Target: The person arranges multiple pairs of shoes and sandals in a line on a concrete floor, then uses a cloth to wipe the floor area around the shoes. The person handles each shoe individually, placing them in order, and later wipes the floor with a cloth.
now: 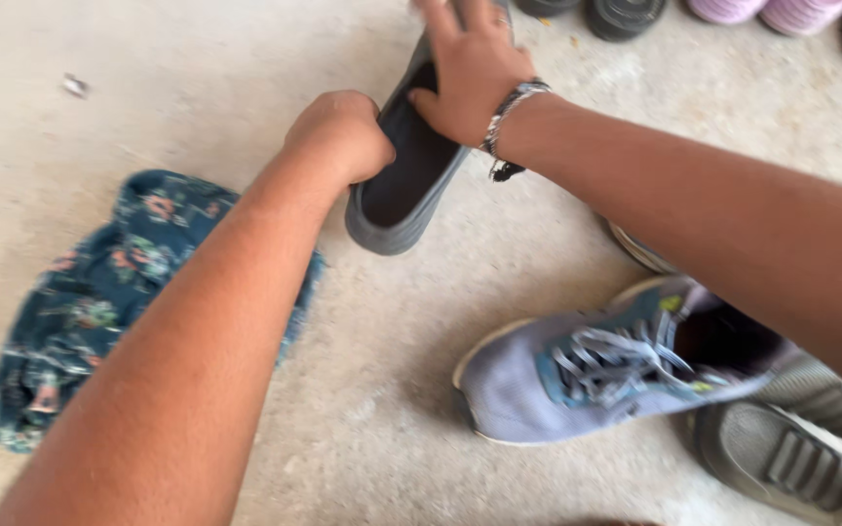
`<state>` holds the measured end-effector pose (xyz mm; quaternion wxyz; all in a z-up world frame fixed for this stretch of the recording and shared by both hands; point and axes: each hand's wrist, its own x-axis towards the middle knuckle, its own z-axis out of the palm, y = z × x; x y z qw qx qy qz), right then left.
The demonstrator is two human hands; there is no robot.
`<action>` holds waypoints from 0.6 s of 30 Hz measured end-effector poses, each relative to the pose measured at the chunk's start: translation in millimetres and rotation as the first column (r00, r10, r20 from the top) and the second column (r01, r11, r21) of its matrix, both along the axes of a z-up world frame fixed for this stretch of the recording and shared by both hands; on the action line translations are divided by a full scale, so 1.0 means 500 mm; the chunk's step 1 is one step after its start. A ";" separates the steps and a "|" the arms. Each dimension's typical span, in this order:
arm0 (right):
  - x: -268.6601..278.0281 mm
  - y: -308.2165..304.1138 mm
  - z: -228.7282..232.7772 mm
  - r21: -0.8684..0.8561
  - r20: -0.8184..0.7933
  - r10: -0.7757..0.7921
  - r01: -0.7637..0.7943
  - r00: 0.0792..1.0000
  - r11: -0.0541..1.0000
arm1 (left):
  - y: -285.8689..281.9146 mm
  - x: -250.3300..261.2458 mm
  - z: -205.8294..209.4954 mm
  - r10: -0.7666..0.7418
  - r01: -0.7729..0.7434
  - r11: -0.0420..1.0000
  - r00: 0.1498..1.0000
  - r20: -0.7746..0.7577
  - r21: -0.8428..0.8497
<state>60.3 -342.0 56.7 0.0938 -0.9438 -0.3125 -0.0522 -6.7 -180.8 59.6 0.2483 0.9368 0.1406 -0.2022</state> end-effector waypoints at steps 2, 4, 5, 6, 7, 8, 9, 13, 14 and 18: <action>0.014 0.024 -0.006 0.190 0.007 -0.110 0.107 0.994 0.976 | 0.038 -0.003 0.006 0.154 -0.149 0.983 0.988 0.035 -0.104; 0.029 0.064 0.001 0.182 -0.324 -0.126 0.193 0.937 0.964 | 0.072 -0.005 0.006 0.323 -0.298 0.928 0.943 0.079 -0.224; 0.032 0.086 0.008 0.165 -0.478 -0.124 0.228 0.869 0.960 | 0.090 -0.005 0.005 0.360 -0.331 0.925 0.921 0.149 -0.189; 0.030 0.107 0.016 0.197 -0.672 -0.082 0.284 0.736 0.938 | 0.106 -0.009 0.000 0.390 -0.363 0.919 0.895 0.215 -0.155; 0.022 0.131 0.023 0.211 -0.826 -0.021 0.344 0.563 0.915 | 0.126 -0.012 -0.004 0.414 -0.395 0.910 0.866 0.282 -0.123; 0.012 0.153 0.032 0.205 -0.932 0.052 0.405 0.359 0.891 | 0.147 -0.016 -0.010 0.455 -0.433 0.890 0.838 0.301 -0.141; 0.004 0.178 0.042 0.168 -0.934 0.013 0.407 0.357 0.898 | 0.168 -0.021 -0.017 0.495 -0.469 0.869 0.808 0.320 -0.160; -0.033 0.279 0.079 0.089 -0.936 -0.054 0.383 0.347 0.920 | 0.252 -0.038 -0.053 0.585 -0.561 0.803 0.676 0.448 -0.203; -0.041 0.306 0.083 0.093 -0.938 -0.044 0.371 0.345 0.924 | 0.277 -0.040 -0.060 0.577 -0.573 0.800 0.648 0.497 -0.180; -0.055 0.403 0.055 0.329 -0.848 0.112 0.349 0.518 0.877 | 0.380 -0.029 -0.071 0.482 -0.585 0.799 0.481 0.732 -0.142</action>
